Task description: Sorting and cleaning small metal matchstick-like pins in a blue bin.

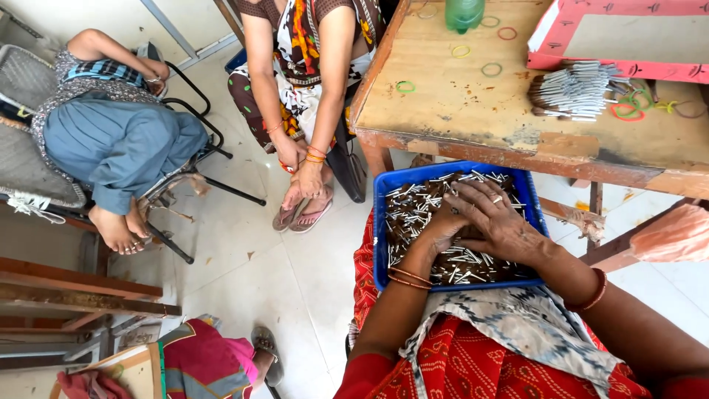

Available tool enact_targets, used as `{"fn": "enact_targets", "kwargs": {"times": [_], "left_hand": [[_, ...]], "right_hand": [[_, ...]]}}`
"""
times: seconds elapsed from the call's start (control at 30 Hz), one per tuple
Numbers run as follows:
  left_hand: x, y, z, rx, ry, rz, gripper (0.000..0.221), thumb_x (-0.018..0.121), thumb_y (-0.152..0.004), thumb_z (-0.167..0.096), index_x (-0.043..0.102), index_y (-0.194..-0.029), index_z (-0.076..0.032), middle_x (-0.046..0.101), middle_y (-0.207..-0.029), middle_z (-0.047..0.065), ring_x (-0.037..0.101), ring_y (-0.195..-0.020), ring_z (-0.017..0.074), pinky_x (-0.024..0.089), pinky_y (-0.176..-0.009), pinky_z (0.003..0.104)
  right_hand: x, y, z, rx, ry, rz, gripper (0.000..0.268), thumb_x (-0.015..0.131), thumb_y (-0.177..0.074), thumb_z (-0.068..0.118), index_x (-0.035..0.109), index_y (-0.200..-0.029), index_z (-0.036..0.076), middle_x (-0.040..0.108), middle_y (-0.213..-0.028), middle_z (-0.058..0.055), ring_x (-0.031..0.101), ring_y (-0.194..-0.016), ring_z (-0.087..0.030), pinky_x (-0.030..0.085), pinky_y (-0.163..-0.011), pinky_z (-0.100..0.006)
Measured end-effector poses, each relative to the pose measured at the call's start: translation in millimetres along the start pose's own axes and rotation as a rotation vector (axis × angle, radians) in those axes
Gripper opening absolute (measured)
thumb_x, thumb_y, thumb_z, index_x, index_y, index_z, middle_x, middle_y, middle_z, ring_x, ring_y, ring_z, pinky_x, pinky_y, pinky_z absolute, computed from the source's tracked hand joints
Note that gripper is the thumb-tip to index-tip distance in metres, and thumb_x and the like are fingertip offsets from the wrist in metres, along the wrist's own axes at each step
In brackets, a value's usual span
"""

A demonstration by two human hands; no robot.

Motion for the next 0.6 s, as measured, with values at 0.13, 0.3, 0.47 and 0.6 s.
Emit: {"fn": "enact_targets", "kwargs": {"times": [0.13,0.3,0.47,0.6], "left_hand": [[-13,-10,1,0.101,0.047,-0.154,0.037,0.074,-0.093,-0.011,0.059,-0.125,-0.002,0.070,-0.112,0.015,0.072,-0.096,0.0231,0.061,-0.080,0.036],[-10,-12,-4,0.259,0.199,-0.337,0.039,0.077,-0.096,-0.023,0.060,-0.126,-0.006,0.068,-0.108,0.008,0.068,-0.094,0.0216,0.059,-0.079,0.037],[2,5,-2,0.126,0.390,-0.562,0.050,0.054,-0.102,-0.053,0.057,-0.139,-0.020,0.062,-0.135,-0.003,0.056,-0.124,0.0144,0.044,-0.101,0.040],[-2,-5,23,0.216,0.635,-0.318,0.063,0.038,-0.108,-0.062,0.047,-0.147,-0.013,0.052,-0.146,0.010,0.051,-0.134,0.0258,0.039,-0.116,0.044]], "right_hand": [[-10,-4,-5,0.242,-0.232,-0.161,0.090,0.076,-0.084,0.034,0.033,-0.157,0.005,0.039,-0.152,-0.027,0.036,-0.140,-0.047,0.036,-0.108,-0.058],[36,-17,-54,0.715,-1.095,-0.331,0.063,0.049,-0.100,0.050,0.048,-0.150,0.010,0.058,-0.141,-0.012,0.058,-0.123,-0.028,0.050,-0.099,-0.049],[85,-23,-72,0.775,-0.982,-0.283,0.061,0.042,-0.106,0.054,0.059,-0.140,0.007,0.061,-0.137,-0.013,0.051,-0.132,-0.023,0.038,-0.110,-0.037],[91,-30,-81,0.623,-0.611,-0.402,0.049,0.040,-0.112,0.041,0.066,-0.130,0.003,0.062,-0.133,-0.020,0.055,-0.127,-0.034,0.042,-0.108,-0.043]]}}
Point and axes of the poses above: each hand's wrist, its own y-axis away from the middle knuckle, its own x-axis out of the palm, z = x × y, the point moved 6 cm from there along -y, towards the middle knuckle
